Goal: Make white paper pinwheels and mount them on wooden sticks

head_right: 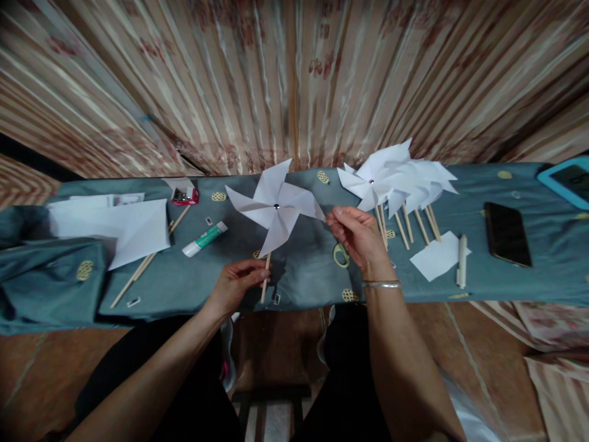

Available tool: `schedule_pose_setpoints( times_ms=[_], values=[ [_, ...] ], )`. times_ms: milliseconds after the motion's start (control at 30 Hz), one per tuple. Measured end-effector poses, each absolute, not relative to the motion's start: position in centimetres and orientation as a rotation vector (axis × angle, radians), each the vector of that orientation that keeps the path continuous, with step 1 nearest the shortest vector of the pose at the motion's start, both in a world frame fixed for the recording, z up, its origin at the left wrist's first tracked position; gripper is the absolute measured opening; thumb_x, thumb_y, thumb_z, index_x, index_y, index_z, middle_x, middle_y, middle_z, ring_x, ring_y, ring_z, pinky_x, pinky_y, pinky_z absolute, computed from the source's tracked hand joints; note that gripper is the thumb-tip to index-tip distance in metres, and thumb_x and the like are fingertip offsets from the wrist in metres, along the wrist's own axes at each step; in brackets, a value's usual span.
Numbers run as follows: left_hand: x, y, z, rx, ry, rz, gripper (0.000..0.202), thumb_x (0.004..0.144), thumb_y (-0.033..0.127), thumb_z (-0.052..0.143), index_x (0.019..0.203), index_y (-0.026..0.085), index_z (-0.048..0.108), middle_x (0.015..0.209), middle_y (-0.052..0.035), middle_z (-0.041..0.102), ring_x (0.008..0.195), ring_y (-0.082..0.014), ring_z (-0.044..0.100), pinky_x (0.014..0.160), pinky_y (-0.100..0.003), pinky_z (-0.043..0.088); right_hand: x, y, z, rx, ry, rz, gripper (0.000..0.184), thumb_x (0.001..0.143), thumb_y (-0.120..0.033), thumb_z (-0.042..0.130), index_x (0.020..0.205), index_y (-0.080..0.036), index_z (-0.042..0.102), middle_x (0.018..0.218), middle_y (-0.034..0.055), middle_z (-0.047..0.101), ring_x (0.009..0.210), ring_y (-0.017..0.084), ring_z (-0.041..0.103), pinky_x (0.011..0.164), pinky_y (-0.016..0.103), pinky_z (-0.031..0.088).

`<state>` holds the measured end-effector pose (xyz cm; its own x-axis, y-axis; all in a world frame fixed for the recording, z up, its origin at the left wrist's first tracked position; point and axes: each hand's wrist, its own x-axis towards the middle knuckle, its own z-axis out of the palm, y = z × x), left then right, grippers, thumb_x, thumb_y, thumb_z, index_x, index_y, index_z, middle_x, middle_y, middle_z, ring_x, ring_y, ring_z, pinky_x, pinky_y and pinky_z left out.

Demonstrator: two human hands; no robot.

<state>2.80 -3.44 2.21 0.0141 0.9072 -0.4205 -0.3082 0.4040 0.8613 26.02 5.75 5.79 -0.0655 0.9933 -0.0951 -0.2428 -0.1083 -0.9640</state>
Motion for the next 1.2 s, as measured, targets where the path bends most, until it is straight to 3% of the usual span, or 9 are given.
schedule_pose_setpoints(
  times_ms=[200, 367, 500, 933, 1200],
  values=[
    [2.7, -3.4, 2.3, 0.632, 1.192, 1.062, 0.037, 0.047, 0.038, 0.091, 0.071, 0.016, 0.075, 0.06, 0.0005, 0.069, 0.055, -0.012, 0.061, 0.061, -0.026, 0.051, 26.5, 5.9, 6.0, -1.087, -0.957, 1.428, 0.033, 0.055, -0.046, 0.089, 0.063, -0.021, 0.07, 0.064, -0.0009, 0.063, 0.046, 0.004, 0.033, 0.04, 0.021, 0.023],
    [2.8, -3.5, 2.6, 0.628, 1.162, 1.025, 0.033, 0.047, 0.036, 0.091, 0.069, 0.017, 0.076, 0.059, 0.0004, 0.069, 0.054, -0.0105, 0.059, 0.059, -0.023, 0.049, 26.7, 6.9, 4.7, -1.244, -0.965, 1.127, 0.034, 0.049, -0.045, 0.091, 0.07, -0.024, 0.076, 0.071, -0.0014, 0.069, 0.057, 0.008, 0.049, 0.051, 0.022, 0.04],
    [2.9, -3.6, 2.7, 0.645, 1.154, 1.0, 0.029, 0.048, 0.034, 0.09, 0.068, 0.017, 0.077, 0.059, 0.0004, 0.069, 0.053, -0.0094, 0.058, 0.058, -0.022, 0.048, 26.2, 7.2, 3.7, -1.327, -1.051, 1.137, 0.032, 0.053, -0.047, 0.088, 0.072, -0.024, 0.076, 0.066, -0.0015, 0.069, 0.061, 0.011, 0.056, 0.057, 0.024, 0.045],
    [3.0, -3.2, 2.3, 0.602, 1.189, 1.059, 0.032, 0.046, 0.033, 0.091, 0.069, 0.016, 0.076, 0.058, 0.0004, 0.07, 0.054, -0.0111, 0.061, 0.058, -0.023, 0.05, 25.2, 6.6, 3.8, -1.301, -1.143, 1.324, 0.026, 0.056, -0.042, 0.086, 0.06, -0.021, 0.072, 0.051, -0.004, 0.058, 0.049, 0.008, 0.045, 0.049, 0.024, 0.036],
    [2.9, -3.1, 1.9, 0.622, 1.215, 1.098, 0.034, 0.046, 0.035, 0.09, 0.069, 0.016, 0.075, 0.059, 0.0004, 0.069, 0.055, -0.012, 0.061, 0.06, -0.025, 0.052, 24.0, 5.7, 3.9, -1.293, -1.113, 1.436, 0.027, 0.053, -0.043, 0.086, 0.06, -0.021, 0.073, 0.054, -0.0028, 0.059, 0.052, 0.009, 0.046, 0.051, 0.024, 0.035]
  ],
)
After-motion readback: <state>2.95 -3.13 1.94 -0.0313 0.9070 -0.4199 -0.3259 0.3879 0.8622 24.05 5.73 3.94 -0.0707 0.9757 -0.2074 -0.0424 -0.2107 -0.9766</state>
